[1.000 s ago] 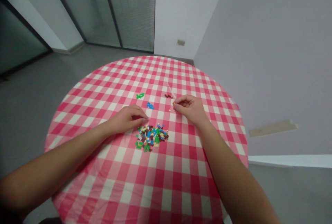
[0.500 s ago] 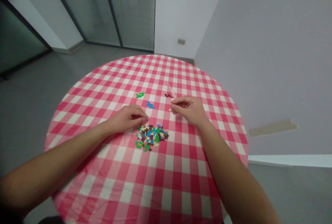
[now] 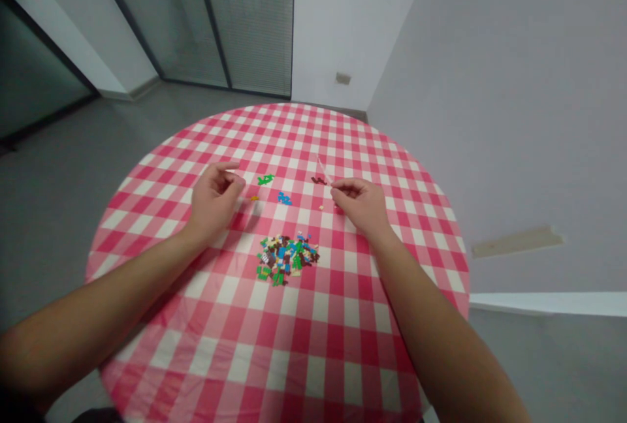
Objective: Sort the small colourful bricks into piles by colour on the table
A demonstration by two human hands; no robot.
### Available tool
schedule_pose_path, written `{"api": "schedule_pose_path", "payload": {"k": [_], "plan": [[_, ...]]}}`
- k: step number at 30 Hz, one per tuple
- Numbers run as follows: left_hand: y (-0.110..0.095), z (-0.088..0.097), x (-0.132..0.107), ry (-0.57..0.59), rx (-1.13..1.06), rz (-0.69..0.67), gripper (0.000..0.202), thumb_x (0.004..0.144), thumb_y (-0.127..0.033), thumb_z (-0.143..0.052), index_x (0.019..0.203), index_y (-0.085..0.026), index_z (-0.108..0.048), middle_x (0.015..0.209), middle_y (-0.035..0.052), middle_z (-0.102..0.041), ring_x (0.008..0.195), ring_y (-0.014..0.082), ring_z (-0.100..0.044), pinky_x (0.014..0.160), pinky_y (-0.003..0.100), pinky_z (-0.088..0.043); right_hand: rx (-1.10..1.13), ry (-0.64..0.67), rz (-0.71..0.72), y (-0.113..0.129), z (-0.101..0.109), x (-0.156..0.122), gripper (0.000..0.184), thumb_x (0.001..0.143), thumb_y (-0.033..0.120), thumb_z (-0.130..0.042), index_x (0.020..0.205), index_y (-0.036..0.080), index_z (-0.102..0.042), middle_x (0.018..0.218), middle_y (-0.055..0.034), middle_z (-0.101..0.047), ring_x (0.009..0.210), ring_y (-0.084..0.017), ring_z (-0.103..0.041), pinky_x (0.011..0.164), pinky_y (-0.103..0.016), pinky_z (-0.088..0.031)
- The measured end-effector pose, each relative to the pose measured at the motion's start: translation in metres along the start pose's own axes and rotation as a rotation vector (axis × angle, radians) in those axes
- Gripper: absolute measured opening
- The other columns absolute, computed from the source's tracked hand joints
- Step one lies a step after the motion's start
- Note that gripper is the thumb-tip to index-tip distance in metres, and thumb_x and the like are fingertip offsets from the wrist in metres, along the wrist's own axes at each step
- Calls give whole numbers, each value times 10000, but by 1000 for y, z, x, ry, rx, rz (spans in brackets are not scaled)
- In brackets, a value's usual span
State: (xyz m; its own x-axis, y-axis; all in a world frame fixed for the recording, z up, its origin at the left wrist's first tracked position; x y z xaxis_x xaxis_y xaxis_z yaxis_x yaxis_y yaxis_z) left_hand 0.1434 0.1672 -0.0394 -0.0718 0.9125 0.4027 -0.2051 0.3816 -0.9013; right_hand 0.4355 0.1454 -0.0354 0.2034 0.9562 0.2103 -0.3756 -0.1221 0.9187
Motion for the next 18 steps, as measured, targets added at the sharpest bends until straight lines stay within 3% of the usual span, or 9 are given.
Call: {"api": "schedule_pose_path", "payload": {"k": [3, 6, 8, 12, 18], "plan": [[0, 13, 8, -149, -38, -20, 227, 816, -123, -582, 1022, -216, -567, 713, -37, -536, 636, 104, -518, 620, 232, -431, -42, -50, 11, -3, 4, 1, 211, 697, 323, -734, 833, 161, -742, 663, -43, -699, 556, -158, -618, 531, -292, -506], [2, 15, 11, -155, 13, 13, 150, 817, -167, -593, 963, -202, -588, 728, -28, -561, 642, 104, -521, 618, 232, -432, -149, -16, 62, -3, 2, 0, 206, 753, 340, -706, 870, 177, -752, 736, -62, -727, 633, -190, -655, 602, -336, -531], [4, 10, 8, -71, 88, 52, 109, 816, -225, -610, 919, -189, -624, 738, -18, -600, 637, 110, -529, 606, 241, -432, -281, 75, 169, 3, -7, -3, 159, 790, 310, -684, 877, 198, -758, 817, -72, -743, 718, -208, -673, 677, -365, -536], [7, -10, -4, 175, 233, 83, 132, 804, -254, -613, 876, -178, -692, 770, 10, -675, 662, 138, -572, 621, 272, -453, -458, 393, 410, 16, -42, -20, 146, 848, 182, -621, 887, 209, -759, 872, -71, -736, 807, -202, -664, 751, -351, -519], [-2, -34, -18, 448, 318, -106, 117, 810, -217, -616, 829, -197, -729, 854, 59, -722, 810, 191, -628, 749, 352, -484, -532, 574, 484, 19, -75, -36, 191, 880, 124, -588, 931, 193, -759, 907, -77, -717, 840, -187, -651, 760, -307, -496]]}}
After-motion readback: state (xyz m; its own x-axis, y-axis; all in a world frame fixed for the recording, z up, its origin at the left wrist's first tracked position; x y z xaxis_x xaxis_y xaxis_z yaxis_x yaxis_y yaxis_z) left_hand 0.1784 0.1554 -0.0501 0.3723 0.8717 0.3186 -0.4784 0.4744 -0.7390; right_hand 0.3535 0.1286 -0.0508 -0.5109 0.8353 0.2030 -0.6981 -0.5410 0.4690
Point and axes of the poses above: each hand's wrist, its own x-axis towards the middle knuckle, its own z-axis out of the back of the hand, y = z × x, the point moved 5 cm from there along x, towards the middle knuckle
